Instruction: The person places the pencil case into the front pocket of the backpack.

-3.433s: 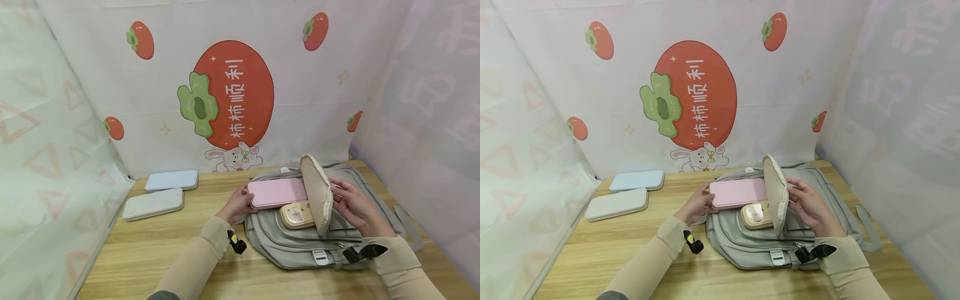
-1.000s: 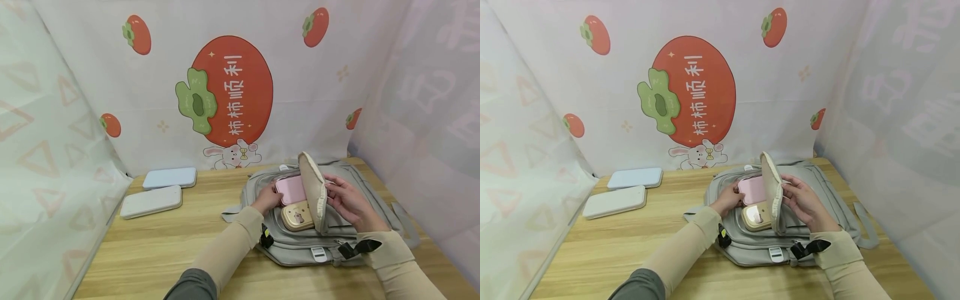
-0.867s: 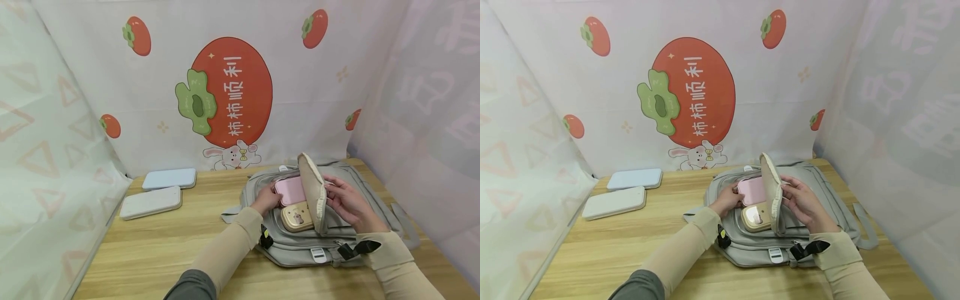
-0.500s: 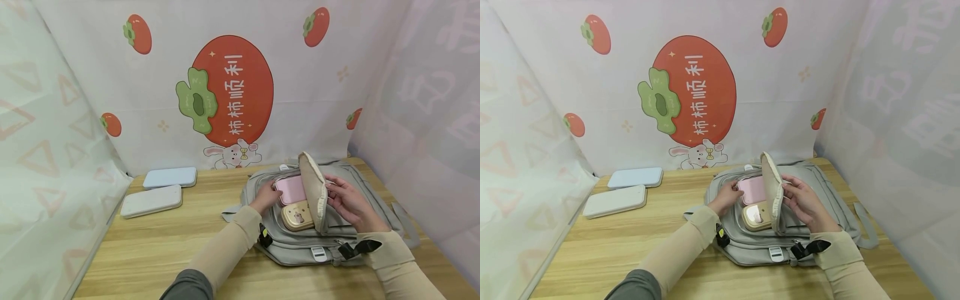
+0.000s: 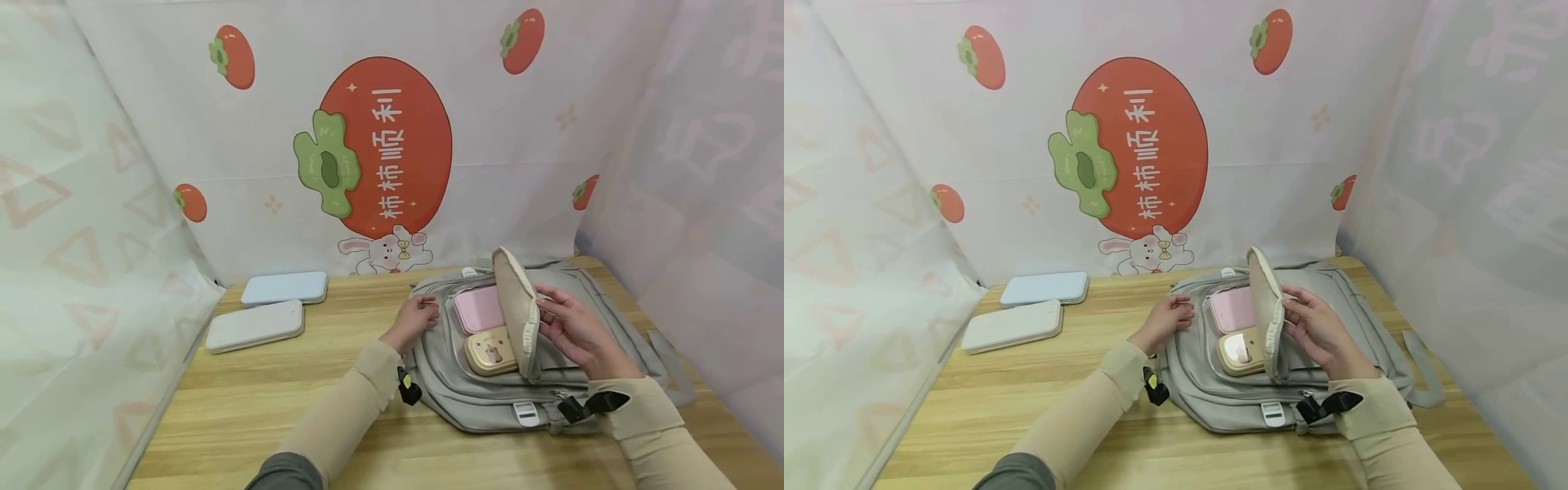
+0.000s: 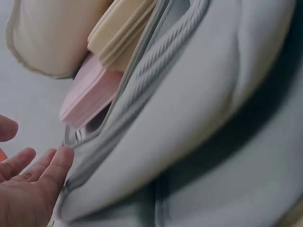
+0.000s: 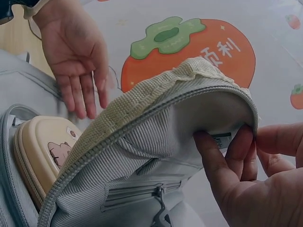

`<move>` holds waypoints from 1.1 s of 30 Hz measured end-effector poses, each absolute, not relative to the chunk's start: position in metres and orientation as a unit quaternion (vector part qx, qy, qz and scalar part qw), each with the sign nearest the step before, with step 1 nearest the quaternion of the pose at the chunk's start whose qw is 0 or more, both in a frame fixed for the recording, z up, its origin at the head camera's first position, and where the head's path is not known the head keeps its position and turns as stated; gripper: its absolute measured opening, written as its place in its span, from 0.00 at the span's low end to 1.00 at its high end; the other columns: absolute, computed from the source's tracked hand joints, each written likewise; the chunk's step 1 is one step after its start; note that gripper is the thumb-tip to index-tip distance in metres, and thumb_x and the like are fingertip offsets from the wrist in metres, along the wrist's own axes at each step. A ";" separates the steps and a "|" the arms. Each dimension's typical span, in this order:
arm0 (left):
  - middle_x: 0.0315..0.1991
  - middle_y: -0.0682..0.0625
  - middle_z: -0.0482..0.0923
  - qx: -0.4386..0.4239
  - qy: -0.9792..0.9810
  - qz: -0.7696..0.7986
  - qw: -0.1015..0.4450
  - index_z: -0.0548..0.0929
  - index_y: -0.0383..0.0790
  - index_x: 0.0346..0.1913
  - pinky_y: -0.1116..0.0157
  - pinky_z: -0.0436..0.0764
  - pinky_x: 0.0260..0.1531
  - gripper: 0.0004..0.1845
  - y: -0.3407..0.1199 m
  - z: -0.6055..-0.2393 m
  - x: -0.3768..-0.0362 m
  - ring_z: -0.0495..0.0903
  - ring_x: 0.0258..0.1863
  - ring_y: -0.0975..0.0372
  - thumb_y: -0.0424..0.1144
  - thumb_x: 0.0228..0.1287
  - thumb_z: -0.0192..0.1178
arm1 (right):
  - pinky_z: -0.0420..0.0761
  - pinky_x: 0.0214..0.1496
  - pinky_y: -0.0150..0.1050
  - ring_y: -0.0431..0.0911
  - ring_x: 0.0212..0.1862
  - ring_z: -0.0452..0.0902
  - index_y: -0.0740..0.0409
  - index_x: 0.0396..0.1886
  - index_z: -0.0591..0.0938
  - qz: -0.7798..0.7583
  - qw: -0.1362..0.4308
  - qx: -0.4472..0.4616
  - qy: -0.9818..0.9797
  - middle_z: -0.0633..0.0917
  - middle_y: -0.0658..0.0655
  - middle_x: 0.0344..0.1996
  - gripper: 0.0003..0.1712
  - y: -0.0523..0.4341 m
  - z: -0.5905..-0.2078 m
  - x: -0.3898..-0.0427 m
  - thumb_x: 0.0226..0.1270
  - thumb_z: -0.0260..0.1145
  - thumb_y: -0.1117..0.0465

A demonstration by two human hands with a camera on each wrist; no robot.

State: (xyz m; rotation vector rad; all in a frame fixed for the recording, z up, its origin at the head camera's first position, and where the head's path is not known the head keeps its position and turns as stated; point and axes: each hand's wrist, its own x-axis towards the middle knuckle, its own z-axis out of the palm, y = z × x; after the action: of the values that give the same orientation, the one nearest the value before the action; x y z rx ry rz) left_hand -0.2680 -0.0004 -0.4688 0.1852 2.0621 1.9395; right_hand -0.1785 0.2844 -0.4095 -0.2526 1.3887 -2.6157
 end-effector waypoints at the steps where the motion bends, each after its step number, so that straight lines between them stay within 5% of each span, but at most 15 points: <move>1: 0.61 0.32 0.76 0.064 0.713 0.682 0.152 0.70 0.23 0.69 0.59 0.83 0.54 0.22 -0.005 -0.469 -0.269 0.79 0.58 0.44 0.30 0.79 0.52 | 0.84 0.48 0.36 0.43 0.47 0.84 0.55 0.51 0.86 -0.877 0.085 -0.084 0.465 0.87 0.55 0.46 0.20 0.284 -0.409 -0.178 0.83 0.47 0.72; 33: 0.67 0.26 0.69 0.019 0.719 0.682 0.135 0.64 0.25 0.74 0.50 0.79 0.60 0.25 -0.098 -0.482 -0.272 0.75 0.64 0.40 0.34 0.82 0.49 | 0.85 0.49 0.36 0.44 0.48 0.85 0.57 0.53 0.86 -0.885 0.097 -0.103 0.445 0.87 0.56 0.47 0.18 0.281 -0.415 -0.178 0.83 0.49 0.72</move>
State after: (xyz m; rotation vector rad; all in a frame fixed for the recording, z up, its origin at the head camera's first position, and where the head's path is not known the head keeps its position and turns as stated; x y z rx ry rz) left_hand -0.2723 -0.0980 -0.4818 0.0544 2.0827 1.9748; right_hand -0.1781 0.2811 -0.4151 -0.3052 1.3171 -2.6200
